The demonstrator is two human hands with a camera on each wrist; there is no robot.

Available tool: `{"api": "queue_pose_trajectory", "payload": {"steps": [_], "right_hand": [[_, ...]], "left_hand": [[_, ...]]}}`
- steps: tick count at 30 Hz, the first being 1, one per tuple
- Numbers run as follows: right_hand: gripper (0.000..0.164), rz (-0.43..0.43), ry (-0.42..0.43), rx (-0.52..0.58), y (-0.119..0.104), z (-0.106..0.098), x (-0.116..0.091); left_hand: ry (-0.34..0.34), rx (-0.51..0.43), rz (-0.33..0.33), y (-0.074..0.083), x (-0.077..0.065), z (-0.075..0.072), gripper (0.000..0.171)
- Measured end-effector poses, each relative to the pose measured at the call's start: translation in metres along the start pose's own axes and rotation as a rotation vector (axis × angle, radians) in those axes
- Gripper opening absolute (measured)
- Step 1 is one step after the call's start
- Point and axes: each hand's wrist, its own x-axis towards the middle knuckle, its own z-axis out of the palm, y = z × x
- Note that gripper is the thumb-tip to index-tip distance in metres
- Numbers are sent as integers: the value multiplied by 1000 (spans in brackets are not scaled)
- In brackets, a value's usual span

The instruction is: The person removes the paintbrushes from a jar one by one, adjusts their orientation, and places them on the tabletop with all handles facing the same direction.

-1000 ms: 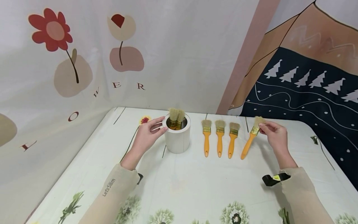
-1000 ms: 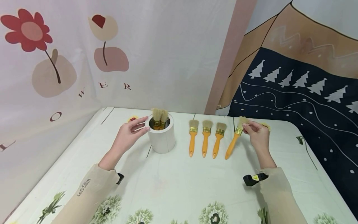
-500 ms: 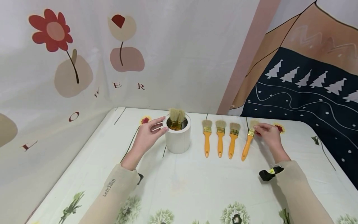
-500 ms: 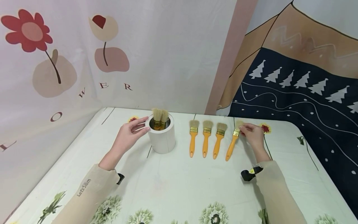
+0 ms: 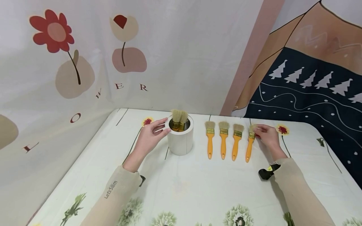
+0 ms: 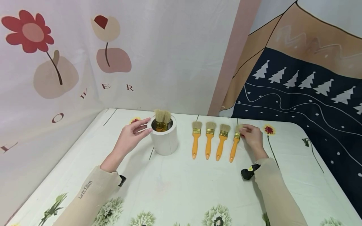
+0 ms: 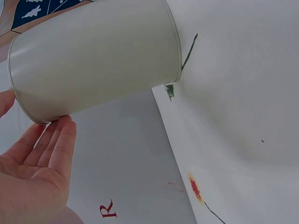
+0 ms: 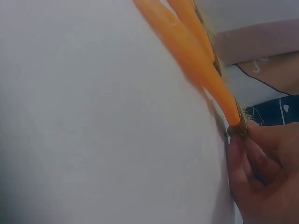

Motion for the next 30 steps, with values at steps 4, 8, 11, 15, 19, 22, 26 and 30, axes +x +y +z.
{"api": "queue_pose_trajectory", "payload": {"steps": [4, 8, 11, 15, 19, 22, 26, 30], "right_hand": [[40, 8, 2, -14, 1, 1, 3], [40, 19, -1, -11, -1, 2, 3], [39, 10, 1, -7, -3, 1, 2], [38, -12, 0, -19, -7, -3, -1], [38, -30, -5, -25, -11, -6, -4], [38, -56, -3, -36, -14, -7, -5], [35, -107, 7, -62, -17, -9, -6], [33, -150, 21, -75, -21, -8, -9]], "left_hand": [[-1, 3, 2, 0, -1, 0, 51], [-1, 3, 4, 1, -1, 0, 50], [-2, 5, 5, 1, -1, 0, 51], [-3, 8, 7, 1, -1, 0, 51], [-2, 11, 7, 1, -2, -1, 50], [1, 17, 5, 2, -2, -1, 50], [1, 20, 0, 2, -2, -1, 51], [-1, 21, -5, 1, -2, 0, 51]]}}
